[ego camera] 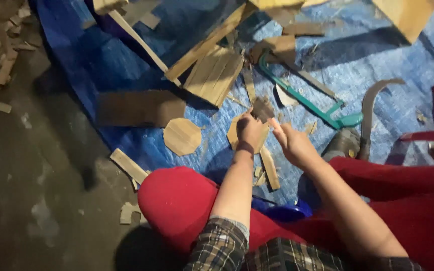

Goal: The person is sitting on the floor and using a hammer to strike a small octagonal piece of wood placed on top of other wooden scraps.

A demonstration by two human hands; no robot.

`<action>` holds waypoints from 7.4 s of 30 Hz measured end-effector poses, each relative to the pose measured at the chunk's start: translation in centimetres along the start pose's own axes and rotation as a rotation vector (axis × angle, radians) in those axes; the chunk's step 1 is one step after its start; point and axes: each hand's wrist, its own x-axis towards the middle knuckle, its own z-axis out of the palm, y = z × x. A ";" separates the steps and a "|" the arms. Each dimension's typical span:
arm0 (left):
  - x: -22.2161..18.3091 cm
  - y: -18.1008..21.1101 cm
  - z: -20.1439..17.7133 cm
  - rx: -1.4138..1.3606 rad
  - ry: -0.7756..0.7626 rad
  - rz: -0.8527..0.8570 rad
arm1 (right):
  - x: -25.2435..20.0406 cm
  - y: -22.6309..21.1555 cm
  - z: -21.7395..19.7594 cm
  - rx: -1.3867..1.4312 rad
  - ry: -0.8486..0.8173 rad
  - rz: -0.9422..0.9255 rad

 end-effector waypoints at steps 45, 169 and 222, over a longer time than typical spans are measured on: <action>6.7 -12.7 3.7 -0.214 0.434 -0.326 | 6.5 23.3 13.4 0.134 0.291 0.677; 5.7 -0.2 -3.4 -1.200 -0.183 -0.327 | 5.3 4.9 -6.5 1.390 0.152 -0.249; 5.7 -0.9 -4.7 -1.154 -0.243 -0.229 | 2.7 3.1 -6.9 1.168 0.020 -0.346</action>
